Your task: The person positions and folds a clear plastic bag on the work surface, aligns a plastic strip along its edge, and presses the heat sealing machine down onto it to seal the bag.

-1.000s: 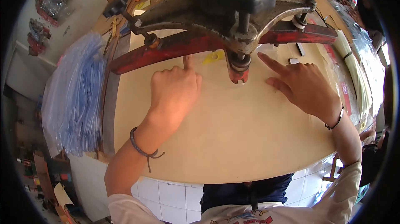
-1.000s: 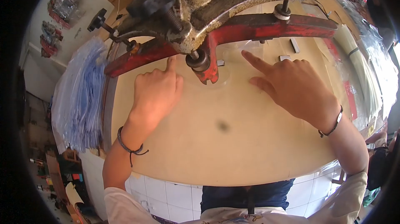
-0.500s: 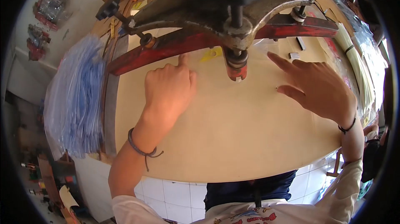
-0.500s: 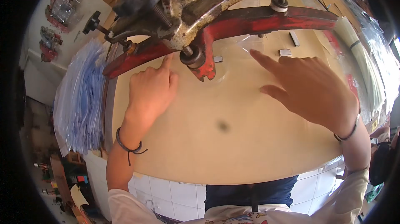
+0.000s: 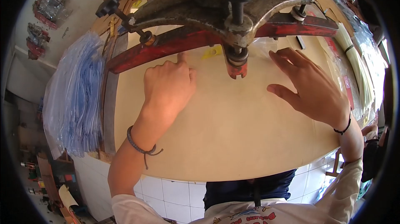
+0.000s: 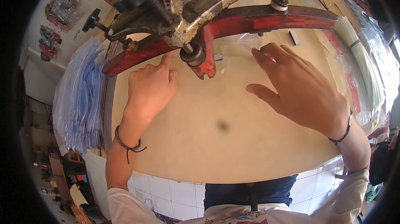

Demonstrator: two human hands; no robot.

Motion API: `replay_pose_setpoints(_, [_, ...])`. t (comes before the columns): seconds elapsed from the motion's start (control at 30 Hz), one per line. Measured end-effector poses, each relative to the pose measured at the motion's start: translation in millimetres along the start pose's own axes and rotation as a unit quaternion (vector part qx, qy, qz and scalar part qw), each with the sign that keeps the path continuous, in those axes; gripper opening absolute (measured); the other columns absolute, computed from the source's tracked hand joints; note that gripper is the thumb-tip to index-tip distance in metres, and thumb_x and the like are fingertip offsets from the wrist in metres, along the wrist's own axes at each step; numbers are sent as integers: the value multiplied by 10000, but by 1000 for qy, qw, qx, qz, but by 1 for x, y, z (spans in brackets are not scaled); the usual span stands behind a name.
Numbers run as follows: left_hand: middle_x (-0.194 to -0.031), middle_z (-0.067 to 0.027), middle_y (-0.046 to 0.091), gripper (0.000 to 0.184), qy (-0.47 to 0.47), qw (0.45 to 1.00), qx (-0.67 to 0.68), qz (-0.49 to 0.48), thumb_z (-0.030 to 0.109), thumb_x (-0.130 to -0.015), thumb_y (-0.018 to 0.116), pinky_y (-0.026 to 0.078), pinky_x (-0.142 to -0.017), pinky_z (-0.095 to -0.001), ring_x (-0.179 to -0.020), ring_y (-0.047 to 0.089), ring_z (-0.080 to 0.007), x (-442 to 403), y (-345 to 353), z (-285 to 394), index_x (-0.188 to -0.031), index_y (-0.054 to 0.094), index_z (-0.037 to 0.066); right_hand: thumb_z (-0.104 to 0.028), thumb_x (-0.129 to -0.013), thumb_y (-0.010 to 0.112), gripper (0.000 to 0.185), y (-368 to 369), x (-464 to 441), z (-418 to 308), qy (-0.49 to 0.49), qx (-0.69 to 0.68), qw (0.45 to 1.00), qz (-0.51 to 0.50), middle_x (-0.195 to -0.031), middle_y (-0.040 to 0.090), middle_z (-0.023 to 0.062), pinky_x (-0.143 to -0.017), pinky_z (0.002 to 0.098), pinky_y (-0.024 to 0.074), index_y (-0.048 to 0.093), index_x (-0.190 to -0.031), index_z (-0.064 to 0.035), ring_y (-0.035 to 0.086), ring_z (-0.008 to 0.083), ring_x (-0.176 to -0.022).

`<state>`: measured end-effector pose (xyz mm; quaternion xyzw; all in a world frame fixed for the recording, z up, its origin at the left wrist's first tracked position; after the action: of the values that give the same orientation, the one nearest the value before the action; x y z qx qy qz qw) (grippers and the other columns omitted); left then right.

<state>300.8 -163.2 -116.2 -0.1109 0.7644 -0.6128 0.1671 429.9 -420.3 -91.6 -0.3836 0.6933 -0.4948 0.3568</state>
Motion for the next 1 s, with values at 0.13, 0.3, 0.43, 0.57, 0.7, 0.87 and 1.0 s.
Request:
replay_pose_setpoints(0.13, [-658,-179,672,492,-3,1000,0,3,238,-930,506,561,-658,-486,-612,686,-356,-1,2,-2,-1360,605,21,-295,-948,701,601,1,0,-1,1,-26,1000,-7,-1410,544,218,-1041,454,463,512,-1413,37,564,403,-1242])
replay_pose_setpoints(0.3, [-664,-154,685,387,10,999,-9,31,246,-934,499,546,-587,-427,-599,698,-299,1,0,-2,-1088,723,-29,-274,-950,699,621,1,0,-2,-3,-61,998,-13,-1440,515,254,-1082,451,443,483,-1439,42,540,422,-1279])
replay_pose_setpoints(0.43, [-679,-163,693,394,-1,999,-12,36,259,-947,488,549,-605,-437,-610,701,-312,2,0,-2,-1059,727,-33,-259,-945,699,667,12,-1,0,-20,-68,997,2,-1470,489,266,-1133,452,403,435,-1469,59,470,427,-1355])
replay_pose_setpoints(0.57, [-673,-164,693,444,1,999,-21,35,301,-993,464,551,-621,-445,-622,707,-316,1,4,-4,-1121,706,-49,-262,-939,702,729,26,-9,6,-49,-60,997,13,-1529,432,276,-1175,466,361,379,-1501,71,397,438,-1411])
replay_pose_setpoints(0.7, [-692,-197,687,582,-30,999,-11,-44,429,-1043,435,551,-667,-488,-687,712,-366,-2,-3,-2,-1419,550,0,-278,-947,655,724,28,-10,5,-66,-70,995,21,-1528,404,315,-1179,452,362,378,-1451,163,386,424,-1405])
replay_pose_setpoints(0.87, [-607,-153,659,764,-6,1000,-21,-12,612,-1013,447,521,-562,-419,-582,689,-308,3,-3,-2,-1368,580,-51,-277,-941,688,782,30,-8,4,-54,-83,995,21,-1570,369,291,-1187,464,351,328,-1502,131,370,431,-1428])
replay_pose_setpoints(1.0, [-561,-136,639,907,3,1000,-24,-13,726,-956,463,502,-511,-377,-521,671,-280,6,-8,3,-1339,598,-85,-290,-948,701,817,26,-3,-5,-45,-124,991,11,-1595,338,289,-1189,463,348,299,-1521,130,360,437,-1441])
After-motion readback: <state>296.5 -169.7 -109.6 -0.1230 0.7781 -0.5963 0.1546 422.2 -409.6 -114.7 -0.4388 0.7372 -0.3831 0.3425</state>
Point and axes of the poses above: each hand's wrist, its own x-axis away from the middle knuckle, its own y-axis out of the palm, z = x × y, the point moved 1 cm from there along -x, towards the middle knuckle
